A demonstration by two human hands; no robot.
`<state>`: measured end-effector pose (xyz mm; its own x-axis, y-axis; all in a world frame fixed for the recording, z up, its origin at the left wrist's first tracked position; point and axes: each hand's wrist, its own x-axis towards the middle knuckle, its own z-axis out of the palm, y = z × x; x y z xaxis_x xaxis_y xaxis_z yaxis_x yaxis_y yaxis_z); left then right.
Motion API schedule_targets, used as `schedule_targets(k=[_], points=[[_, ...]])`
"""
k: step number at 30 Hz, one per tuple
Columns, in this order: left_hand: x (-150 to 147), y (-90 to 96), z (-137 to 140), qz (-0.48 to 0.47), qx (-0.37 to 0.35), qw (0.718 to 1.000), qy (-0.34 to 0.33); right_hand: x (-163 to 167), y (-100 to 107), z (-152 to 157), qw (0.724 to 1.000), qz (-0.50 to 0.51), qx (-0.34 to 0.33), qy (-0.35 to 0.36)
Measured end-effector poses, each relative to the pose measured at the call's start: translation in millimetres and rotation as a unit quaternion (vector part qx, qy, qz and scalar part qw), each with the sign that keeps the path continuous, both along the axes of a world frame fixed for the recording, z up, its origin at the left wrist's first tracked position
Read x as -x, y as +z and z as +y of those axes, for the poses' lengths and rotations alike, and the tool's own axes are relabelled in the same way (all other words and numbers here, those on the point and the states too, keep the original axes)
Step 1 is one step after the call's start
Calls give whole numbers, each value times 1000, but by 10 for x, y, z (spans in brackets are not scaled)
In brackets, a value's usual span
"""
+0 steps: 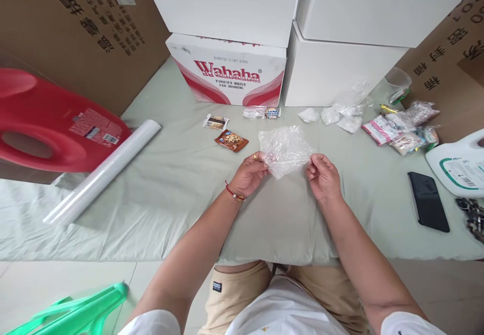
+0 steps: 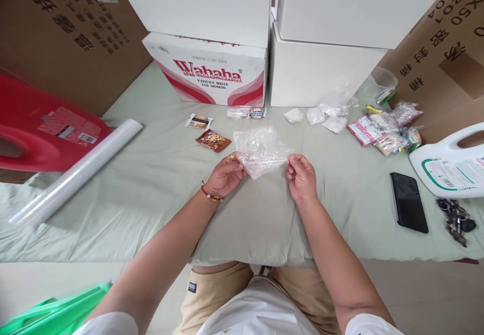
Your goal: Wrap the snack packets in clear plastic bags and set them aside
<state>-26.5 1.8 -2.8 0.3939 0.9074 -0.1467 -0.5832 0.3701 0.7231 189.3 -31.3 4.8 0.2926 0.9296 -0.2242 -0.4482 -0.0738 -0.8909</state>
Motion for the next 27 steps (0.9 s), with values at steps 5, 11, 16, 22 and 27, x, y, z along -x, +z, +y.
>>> schedule_targets(k=[5,11,16,22,27], points=[[20,12,14,-11,5,1000,8,-24,-76,-5,993,-109,-35,-7],[4,0,-28,-24,-1,998,-61,6,-99,-18,977,-200,-49,52],[49,26,20,-37,22,999,-8,12,-54,-6,987,-156,-16,44],[63,9,37,6,34,999,-24,-10,-38,18,998,-52,-21,-30],[37,3,-14,53,-5,994,-96,18,-62,23,997,-43,-36,-54]])
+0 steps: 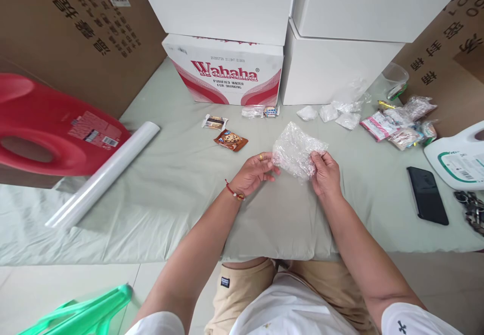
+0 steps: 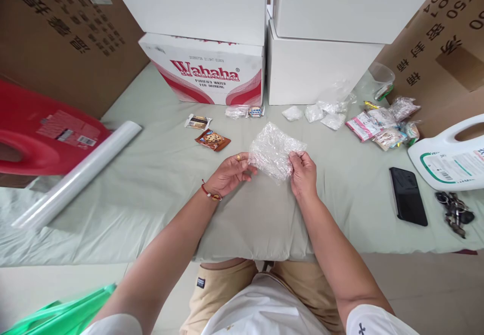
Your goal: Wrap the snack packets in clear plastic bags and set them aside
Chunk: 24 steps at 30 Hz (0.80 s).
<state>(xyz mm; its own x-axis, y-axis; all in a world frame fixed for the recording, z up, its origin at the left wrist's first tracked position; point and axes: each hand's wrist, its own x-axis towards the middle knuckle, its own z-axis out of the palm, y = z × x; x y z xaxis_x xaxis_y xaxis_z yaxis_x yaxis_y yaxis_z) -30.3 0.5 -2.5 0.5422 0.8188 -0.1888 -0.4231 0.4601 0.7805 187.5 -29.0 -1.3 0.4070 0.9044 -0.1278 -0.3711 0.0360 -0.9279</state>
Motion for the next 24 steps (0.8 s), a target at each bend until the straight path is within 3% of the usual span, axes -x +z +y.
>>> schedule_targets(k=[3,7,10,13,16,18,19,24], points=[[-19,7,-13,35,-23,999,-3,24,-32,-3,1000,-17,17,18],[-40,12,-14,42,-16,998,46,18,-104,-5,993,-87,50,59],[-43,11,-3,11,4,998,68,-36,-118,-16,972,-235,23,-10],[-32,3,27,-26,22,995,97,-88,-50,-53,905,-416,-83,-38],[2,-3,74,-58,68,986,143,-94,45,-96,806,-551,-193,101],[29,2,103,-80,106,976,171,-81,79,-108,740,-609,-225,175],[39,8,113,-89,122,972,179,-75,84,-109,722,-626,-230,185],[45,55,112,-113,165,966,164,-78,47,-93,715,-643,-221,163]])
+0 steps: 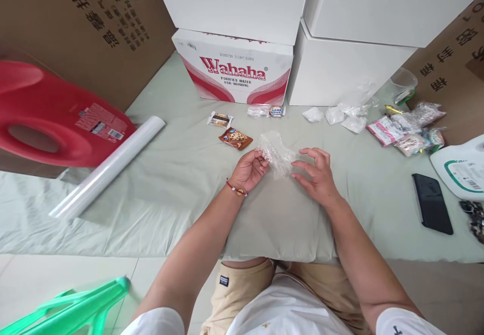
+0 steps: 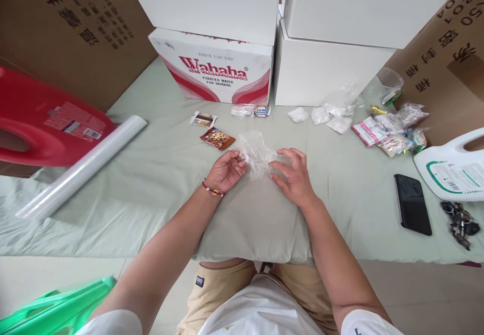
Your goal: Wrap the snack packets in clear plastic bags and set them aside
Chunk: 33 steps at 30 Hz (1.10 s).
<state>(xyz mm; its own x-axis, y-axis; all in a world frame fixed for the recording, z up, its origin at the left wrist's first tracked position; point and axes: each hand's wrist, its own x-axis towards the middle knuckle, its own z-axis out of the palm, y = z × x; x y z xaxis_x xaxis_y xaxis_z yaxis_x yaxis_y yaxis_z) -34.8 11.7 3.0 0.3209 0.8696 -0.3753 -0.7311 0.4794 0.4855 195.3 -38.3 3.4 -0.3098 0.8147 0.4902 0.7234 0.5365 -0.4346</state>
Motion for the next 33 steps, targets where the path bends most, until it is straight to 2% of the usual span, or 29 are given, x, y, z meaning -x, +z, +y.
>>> schedule_targets(k=[4,7,10,12,15,17,18,20,22,26,30,33], points=[[1,33,-1,-30,36,999,-6,26,-36,-1,997,-9,29,69],[11,40,11,-34,56,998,-10,69,-47,-7,997,53,40,35],[10,34,7,-19,28,999,-19,112,-31,-24,979,175,107,-9],[-3,27,-15,6,-27,999,-29,146,-8,-40,934,300,190,-32],[-50,14,-82,73,-131,988,-44,201,43,-51,816,490,299,-63],[-102,-1,-147,132,-198,970,-58,230,85,-50,749,565,341,-64],[-133,-10,-181,164,-232,957,-65,239,105,-50,724,587,356,-62],[-196,-32,-245,233,-299,923,-66,249,140,-53,692,613,376,-61],[-249,-56,-292,310,-348,883,-49,253,162,-64,680,621,384,-63],[-296,-101,-328,408,-399,821,-19,264,173,-103,690,611,384,-51],[-295,-138,-325,428,-419,800,-21,270,175,-124,685,607,402,-35],[-283,-147,-321,447,-420,790,-16,239,171,-102,648,641,408,-47]])
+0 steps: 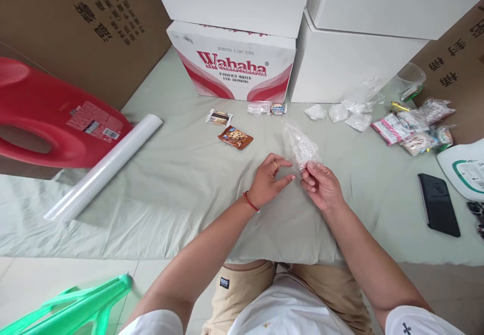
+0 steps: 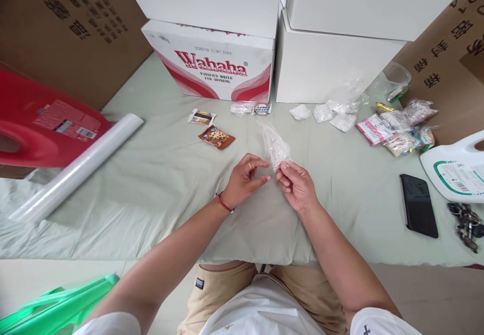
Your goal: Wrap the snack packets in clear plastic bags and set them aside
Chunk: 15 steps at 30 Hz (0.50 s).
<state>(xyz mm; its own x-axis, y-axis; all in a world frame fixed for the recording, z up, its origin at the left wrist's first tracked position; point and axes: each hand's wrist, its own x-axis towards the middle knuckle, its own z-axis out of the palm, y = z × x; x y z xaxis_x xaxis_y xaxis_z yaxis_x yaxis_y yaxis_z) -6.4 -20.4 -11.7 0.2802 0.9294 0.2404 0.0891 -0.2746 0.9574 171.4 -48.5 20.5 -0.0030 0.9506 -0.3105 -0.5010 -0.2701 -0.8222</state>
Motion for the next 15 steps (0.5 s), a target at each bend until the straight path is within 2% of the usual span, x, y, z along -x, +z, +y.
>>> schedule_targets(k=[5,11,15], points=[[14,17,-13,27,-52,998,15,-77,-24,55,998,60,16,-26],[-28,-5,-50,74,-105,992,-10,-74,-35,53,994,105,25,5],[-30,-27,-41,87,-111,990,-11,-82,-34,49,989,142,41,13]])
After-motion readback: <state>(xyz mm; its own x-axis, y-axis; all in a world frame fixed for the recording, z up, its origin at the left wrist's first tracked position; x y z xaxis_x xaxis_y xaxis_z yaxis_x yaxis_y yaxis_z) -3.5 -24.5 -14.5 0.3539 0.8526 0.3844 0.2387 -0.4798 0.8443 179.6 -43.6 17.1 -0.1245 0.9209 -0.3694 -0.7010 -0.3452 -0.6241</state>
